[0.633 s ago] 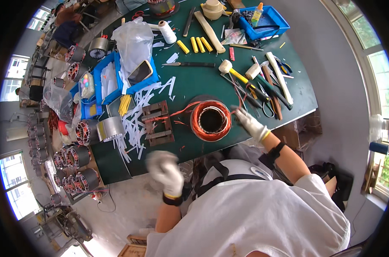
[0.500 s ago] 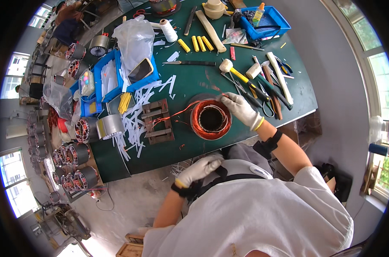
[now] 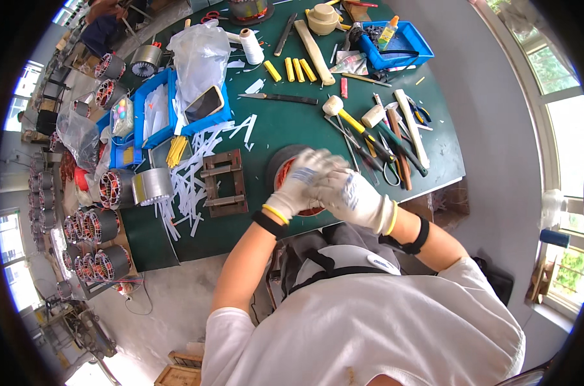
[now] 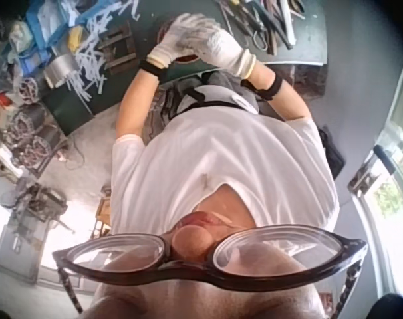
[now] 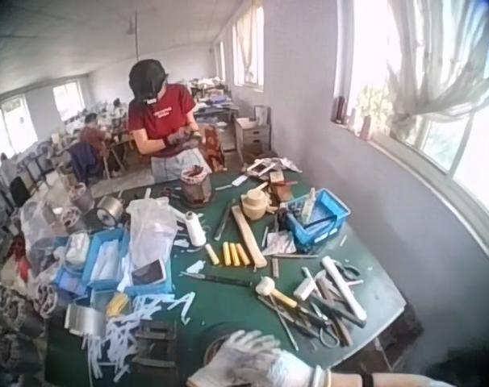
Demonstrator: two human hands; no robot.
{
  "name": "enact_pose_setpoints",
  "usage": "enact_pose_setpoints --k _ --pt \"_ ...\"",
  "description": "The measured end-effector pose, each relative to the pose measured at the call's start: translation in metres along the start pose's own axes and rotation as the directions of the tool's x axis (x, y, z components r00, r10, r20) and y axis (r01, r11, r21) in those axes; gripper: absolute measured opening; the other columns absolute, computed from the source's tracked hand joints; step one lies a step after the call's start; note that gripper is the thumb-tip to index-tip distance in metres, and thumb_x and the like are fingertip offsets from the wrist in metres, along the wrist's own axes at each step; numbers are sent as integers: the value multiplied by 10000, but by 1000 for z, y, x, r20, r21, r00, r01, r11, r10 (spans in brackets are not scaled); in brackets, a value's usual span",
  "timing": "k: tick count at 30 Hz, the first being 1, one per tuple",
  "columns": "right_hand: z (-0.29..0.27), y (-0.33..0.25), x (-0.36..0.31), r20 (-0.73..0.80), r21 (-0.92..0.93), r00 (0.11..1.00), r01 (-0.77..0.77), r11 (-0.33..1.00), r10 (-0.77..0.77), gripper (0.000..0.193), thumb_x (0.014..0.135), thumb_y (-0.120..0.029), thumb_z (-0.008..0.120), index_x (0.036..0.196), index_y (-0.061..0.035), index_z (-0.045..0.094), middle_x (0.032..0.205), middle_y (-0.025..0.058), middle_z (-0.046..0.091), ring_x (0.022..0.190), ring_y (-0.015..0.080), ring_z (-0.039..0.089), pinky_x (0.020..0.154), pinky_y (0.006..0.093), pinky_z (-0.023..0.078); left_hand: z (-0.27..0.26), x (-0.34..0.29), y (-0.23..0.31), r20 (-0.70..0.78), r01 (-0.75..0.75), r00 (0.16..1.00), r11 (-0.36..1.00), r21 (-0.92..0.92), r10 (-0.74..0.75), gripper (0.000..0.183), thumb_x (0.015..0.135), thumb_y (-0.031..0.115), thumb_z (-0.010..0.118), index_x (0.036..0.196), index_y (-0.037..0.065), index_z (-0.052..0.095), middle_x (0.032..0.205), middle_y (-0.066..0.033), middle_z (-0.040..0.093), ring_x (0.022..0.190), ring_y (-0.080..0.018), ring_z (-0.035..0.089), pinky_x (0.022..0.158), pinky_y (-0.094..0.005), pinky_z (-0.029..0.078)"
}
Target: Hammering the coils of an electric motor stator and inserting insulation strips.
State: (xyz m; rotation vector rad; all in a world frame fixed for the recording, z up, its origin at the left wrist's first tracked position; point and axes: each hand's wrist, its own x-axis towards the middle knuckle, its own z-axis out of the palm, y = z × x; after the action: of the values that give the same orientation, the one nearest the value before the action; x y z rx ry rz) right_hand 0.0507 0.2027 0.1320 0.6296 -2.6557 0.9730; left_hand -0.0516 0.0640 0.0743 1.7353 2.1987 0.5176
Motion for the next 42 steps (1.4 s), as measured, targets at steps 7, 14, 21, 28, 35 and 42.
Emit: enact_pose_setpoints --k 7,14,21,28,35,42 --pt "-90 -19 -25 -239 222 917 -269 937 319 380 706 -131 817 1055 -45 694 1026 110 691 974 287 663 896 406 518 9 -9 34 -358 -277 586 236 -931 -727 422 1051 356 506 741 72 543 672 -14 550 655 -129 548 808 -343 516" --pt "30 30 -3 29 -25 996 -88 996 88 485 749 -287 767 1187 -103 669 1414 150 479 1328 433 398 1063 534 396 -22 -22 101 -505 -81 736 683 -726 -450 365 904 289 752 721 50 544 647 -13 500 611 -124 511 570 -285 411" --pt "23 10 1 -141 -93 972 -200 975 186 274 810 -209 708 1073 -149 656 1142 110 587 1147 346 543 897 478 450 -67 -84 95 -644 204 695 947 -250 -319 1331 468 622 915 1475 -1 307 1397 -224 475 1284 -418 471 1071 -477 409" --pt "17 -44 16 450 -355 825 -186 916 342 264 779 -162 691 987 -68 558 859 133 671 755 317 709 653 448 560 40 -60 17 -559 347 795 932 101 -235 854 642 465 808 1407 219 518 1474 -186 384 1322 -459 385 1084 -615 317" --pt "23 -33 15 493 -238 854 -50 970 165 155 775 -163 698 903 -78 678 875 128 681 818 310 703 670 418 568 26 -57 25 -584 212 791 977 -15 -181 362 787 409 677 1125 296 739 1396 -122 512 1271 -418 442 1045 -597 356" --pt "4 -51 47 245 287 915 -383 878 319 142 853 -114 663 977 -49 690 978 131 651 875 340 657 774 412 536 20 -76 7 -548 105 792 943 -315 -271 558 771 383 732 1273 161 630 1476 -169 418 1351 -448 363 1127 -597 274"
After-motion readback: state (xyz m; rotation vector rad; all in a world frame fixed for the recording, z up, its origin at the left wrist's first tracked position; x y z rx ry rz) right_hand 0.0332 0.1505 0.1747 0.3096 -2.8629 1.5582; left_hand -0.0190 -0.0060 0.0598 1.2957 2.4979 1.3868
